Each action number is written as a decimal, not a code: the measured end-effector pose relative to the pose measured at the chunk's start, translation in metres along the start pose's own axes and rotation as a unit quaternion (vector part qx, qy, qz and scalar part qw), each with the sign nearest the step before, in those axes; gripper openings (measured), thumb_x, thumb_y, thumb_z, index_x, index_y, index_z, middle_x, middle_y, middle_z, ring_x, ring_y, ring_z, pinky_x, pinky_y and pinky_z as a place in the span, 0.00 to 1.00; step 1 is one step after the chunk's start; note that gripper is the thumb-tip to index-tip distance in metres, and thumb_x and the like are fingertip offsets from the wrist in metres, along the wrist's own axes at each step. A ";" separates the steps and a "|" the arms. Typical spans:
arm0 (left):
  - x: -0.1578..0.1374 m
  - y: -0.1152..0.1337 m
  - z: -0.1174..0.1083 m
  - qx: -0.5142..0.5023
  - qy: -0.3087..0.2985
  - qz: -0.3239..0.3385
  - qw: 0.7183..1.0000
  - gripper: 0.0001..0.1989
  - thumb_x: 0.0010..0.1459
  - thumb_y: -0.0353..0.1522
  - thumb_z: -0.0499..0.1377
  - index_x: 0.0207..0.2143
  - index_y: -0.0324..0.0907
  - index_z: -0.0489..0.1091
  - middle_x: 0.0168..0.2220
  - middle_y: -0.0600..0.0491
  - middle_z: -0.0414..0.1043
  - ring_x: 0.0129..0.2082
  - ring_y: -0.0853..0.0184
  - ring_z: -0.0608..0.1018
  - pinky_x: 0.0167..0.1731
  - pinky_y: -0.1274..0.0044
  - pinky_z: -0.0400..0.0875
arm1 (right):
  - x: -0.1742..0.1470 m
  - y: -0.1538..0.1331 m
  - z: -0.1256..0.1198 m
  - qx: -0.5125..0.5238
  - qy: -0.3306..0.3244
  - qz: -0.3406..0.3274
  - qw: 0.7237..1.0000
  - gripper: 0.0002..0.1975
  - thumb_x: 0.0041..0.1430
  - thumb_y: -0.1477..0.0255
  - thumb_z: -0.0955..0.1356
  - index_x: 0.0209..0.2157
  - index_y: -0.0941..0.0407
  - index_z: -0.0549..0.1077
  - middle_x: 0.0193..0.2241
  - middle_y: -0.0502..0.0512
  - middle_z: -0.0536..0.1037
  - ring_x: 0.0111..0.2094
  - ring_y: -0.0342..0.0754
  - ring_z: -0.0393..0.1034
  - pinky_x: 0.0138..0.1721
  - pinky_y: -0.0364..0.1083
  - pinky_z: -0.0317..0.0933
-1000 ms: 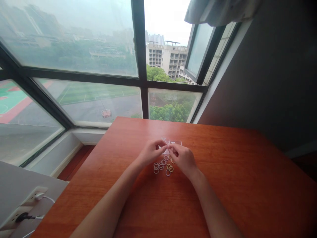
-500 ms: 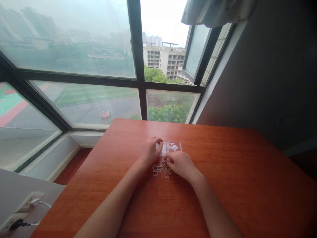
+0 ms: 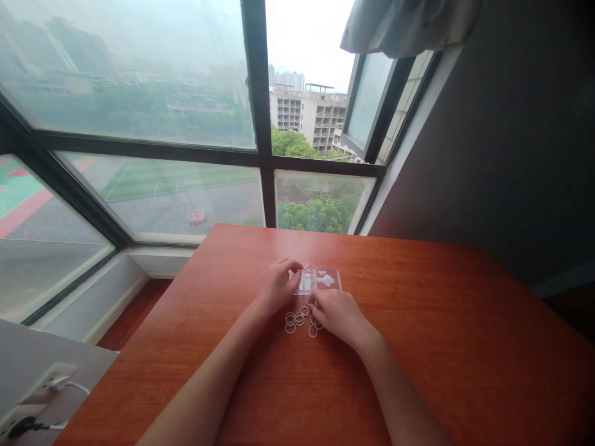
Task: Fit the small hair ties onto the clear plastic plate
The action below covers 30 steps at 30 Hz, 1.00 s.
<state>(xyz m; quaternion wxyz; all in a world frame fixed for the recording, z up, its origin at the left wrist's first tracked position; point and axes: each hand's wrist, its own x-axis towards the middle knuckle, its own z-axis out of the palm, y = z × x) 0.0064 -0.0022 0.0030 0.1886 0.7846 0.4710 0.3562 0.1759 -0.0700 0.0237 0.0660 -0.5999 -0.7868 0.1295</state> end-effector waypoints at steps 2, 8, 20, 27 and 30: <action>-0.001 -0.001 0.000 -0.023 -0.002 -0.002 1.000 0.06 0.56 0.29 0.57 0.35 0.41 0.74 0.31 0.54 0.73 0.26 0.72 0.70 0.29 0.80 0.63 | 0.001 0.003 -0.001 0.028 0.029 0.008 0.999 0.08 0.60 0.69 0.64 0.36 0.52 0.75 0.32 0.51 0.79 0.33 0.45 0.71 0.29 0.42 0.49; -0.003 0.005 -0.003 -0.123 -0.035 -0.018 0.992 0.10 0.59 0.34 0.56 0.32 0.38 0.74 0.26 0.54 0.72 0.24 0.72 0.69 0.27 0.81 0.62 | 0.002 0.007 0.000 0.099 0.171 0.008 0.980 0.07 0.61 0.70 0.64 0.35 0.52 0.74 0.24 0.46 0.76 0.26 0.42 0.68 0.30 0.40 0.51; -0.004 0.015 -0.005 -0.210 -0.118 -0.039 0.970 0.11 0.57 0.36 0.58 0.31 0.36 0.74 0.27 0.53 0.73 0.25 0.72 0.69 0.25 0.82 0.61 | 0.002 0.005 0.001 0.083 0.214 -0.025 0.973 0.07 0.61 0.71 0.64 0.34 0.53 0.75 0.25 0.48 0.76 0.26 0.42 0.67 0.29 0.40 0.50; 0.004 0.005 0.006 -0.079 0.003 -0.029 0.996 0.08 0.57 0.34 0.57 0.30 0.39 0.73 0.27 0.54 0.73 0.24 0.72 0.69 0.27 0.80 0.62 | 0.002 0.007 -0.003 0.066 0.157 0.008 0.985 0.06 0.60 0.72 0.65 0.35 0.51 0.75 0.28 0.46 0.78 0.29 0.42 0.69 0.30 0.41 0.49; 0.005 0.003 0.009 -0.039 0.010 0.000 0.999 0.06 0.57 0.32 0.57 0.32 0.40 0.73 0.30 0.53 0.74 0.26 0.71 0.70 0.29 0.80 0.63 | 0.002 0.005 -0.005 0.047 0.113 0.014 0.992 0.06 0.59 0.72 0.65 0.35 0.50 0.75 0.30 0.46 0.79 0.30 0.43 0.70 0.29 0.41 0.49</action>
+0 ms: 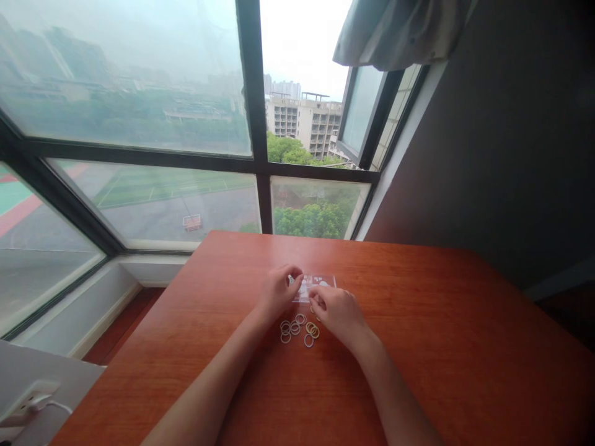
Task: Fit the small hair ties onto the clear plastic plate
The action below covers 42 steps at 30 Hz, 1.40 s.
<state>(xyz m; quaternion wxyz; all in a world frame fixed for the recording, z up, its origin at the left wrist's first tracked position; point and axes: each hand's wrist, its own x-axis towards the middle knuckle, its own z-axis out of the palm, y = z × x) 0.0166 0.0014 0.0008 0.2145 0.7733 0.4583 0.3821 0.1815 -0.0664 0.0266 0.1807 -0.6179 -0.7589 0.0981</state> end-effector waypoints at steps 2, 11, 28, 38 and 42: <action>0.000 0.000 0.001 0.014 -0.001 0.013 1.000 0.06 0.57 0.30 0.57 0.34 0.41 0.73 0.32 0.52 0.75 0.27 0.71 0.70 0.30 0.79 0.63 | 0.000 -0.001 -0.001 -0.012 -0.026 0.004 1.000 0.07 0.59 0.72 0.65 0.35 0.50 0.75 0.31 0.47 0.79 0.31 0.43 0.71 0.29 0.41 0.49; -0.001 -0.002 -0.002 0.015 -0.007 0.010 1.000 0.06 0.57 0.29 0.57 0.35 0.41 0.73 0.32 0.53 0.73 0.25 0.72 0.69 0.28 0.80 0.63 | -0.003 0.000 -0.002 -0.010 -0.092 0.006 0.996 0.08 0.59 0.72 0.65 0.35 0.51 0.76 0.31 0.49 0.78 0.33 0.44 0.70 0.30 0.41 0.50; -0.001 -0.001 -0.003 0.001 -0.007 0.019 1.000 0.07 0.55 0.27 0.56 0.34 0.41 0.73 0.31 0.54 0.73 0.25 0.72 0.69 0.28 0.80 0.63 | -0.004 -0.011 0.010 -0.062 -0.113 0.019 0.991 0.08 0.58 0.69 0.64 0.34 0.53 0.75 0.33 0.55 0.79 0.34 0.50 0.73 0.31 0.44 0.55; -0.002 0.002 -0.007 -0.009 -0.003 0.019 1.000 0.07 0.55 0.27 0.56 0.34 0.41 0.74 0.31 0.53 0.74 0.26 0.72 0.70 0.27 0.81 0.63 | -0.002 -0.005 0.002 0.035 -0.024 0.017 0.999 0.05 0.58 0.70 0.66 0.33 0.51 0.75 0.26 0.47 0.77 0.28 0.43 0.68 0.28 0.41 0.48; -0.003 0.002 -0.007 -0.016 -0.005 0.023 1.000 0.07 0.56 0.28 0.56 0.33 0.41 0.74 0.30 0.54 0.74 0.25 0.72 0.69 0.27 0.80 0.63 | 0.000 -0.004 0.007 0.065 0.024 0.027 0.997 0.06 0.58 0.71 0.65 0.33 0.52 0.75 0.24 0.47 0.76 0.27 0.43 0.68 0.29 0.40 0.51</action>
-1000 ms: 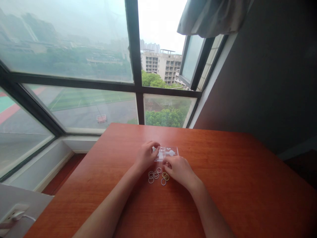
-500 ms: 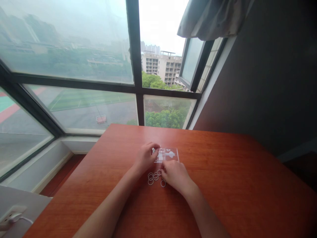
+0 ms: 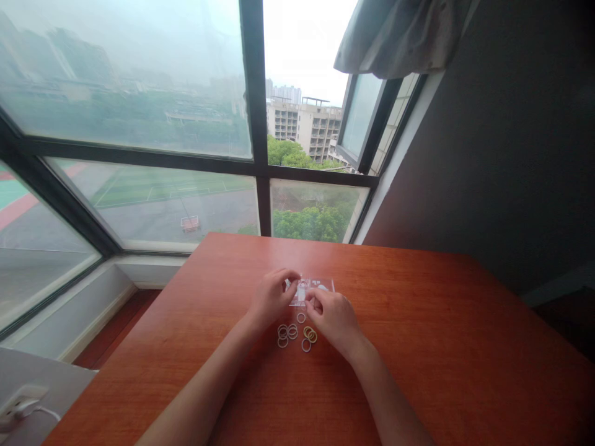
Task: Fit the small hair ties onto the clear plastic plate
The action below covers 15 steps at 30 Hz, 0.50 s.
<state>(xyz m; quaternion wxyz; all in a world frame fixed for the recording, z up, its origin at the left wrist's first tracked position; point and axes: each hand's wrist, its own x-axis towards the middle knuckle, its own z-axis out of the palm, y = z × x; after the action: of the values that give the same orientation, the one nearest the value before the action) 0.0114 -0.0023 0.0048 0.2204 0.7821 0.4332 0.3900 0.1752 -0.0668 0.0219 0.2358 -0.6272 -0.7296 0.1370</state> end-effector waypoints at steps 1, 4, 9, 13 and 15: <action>0.000 0.001 0.000 -0.004 -0.004 0.002 1.000 0.07 0.56 0.29 0.56 0.33 0.40 0.74 0.30 0.53 0.74 0.25 0.72 0.69 0.28 0.80 0.63 | 0.000 0.001 0.002 0.008 0.016 0.003 1.000 0.07 0.58 0.71 0.64 0.34 0.52 0.75 0.24 0.47 0.76 0.27 0.43 0.68 0.30 0.40 0.52; -0.001 0.005 0.001 -0.022 -0.023 0.007 0.999 0.08 0.58 0.31 0.55 0.34 0.40 0.74 0.29 0.53 0.74 0.25 0.73 0.68 0.27 0.80 0.63 | 0.001 0.003 0.008 0.027 0.069 0.013 0.997 0.09 0.60 0.69 0.63 0.36 0.53 0.76 0.23 0.48 0.75 0.26 0.42 0.68 0.30 0.39 0.54; -0.002 0.010 0.001 -0.050 -0.046 0.007 0.998 0.12 0.61 0.35 0.54 0.33 0.39 0.74 0.27 0.53 0.73 0.25 0.72 0.68 0.26 0.81 0.61 | 0.003 0.008 0.014 0.044 0.135 0.033 0.989 0.11 0.61 0.67 0.63 0.36 0.55 0.76 0.22 0.50 0.75 0.25 0.43 0.67 0.30 0.40 0.54; -0.002 0.012 0.001 -0.071 -0.065 0.009 0.995 0.12 0.60 0.36 0.55 0.32 0.39 0.75 0.26 0.54 0.73 0.24 0.73 0.67 0.26 0.81 0.60 | 0.004 0.012 0.015 0.051 0.150 0.040 0.987 0.10 0.61 0.68 0.64 0.36 0.55 0.76 0.23 0.50 0.74 0.25 0.43 0.67 0.31 0.40 0.53; -0.002 0.012 0.002 -0.078 -0.071 0.010 0.994 0.11 0.60 0.36 0.56 0.33 0.38 0.75 0.26 0.54 0.73 0.24 0.73 0.67 0.26 0.81 0.61 | 0.004 0.012 0.015 0.054 0.154 0.039 0.986 0.09 0.61 0.68 0.64 0.36 0.55 0.76 0.22 0.49 0.74 0.25 0.43 0.67 0.31 0.40 0.53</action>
<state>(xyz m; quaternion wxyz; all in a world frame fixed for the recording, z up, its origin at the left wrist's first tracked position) 0.0181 -0.0101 0.0109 0.3071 0.7925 0.3769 0.3682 0.1768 -0.0597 0.0036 0.3732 -0.6556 -0.6507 0.0868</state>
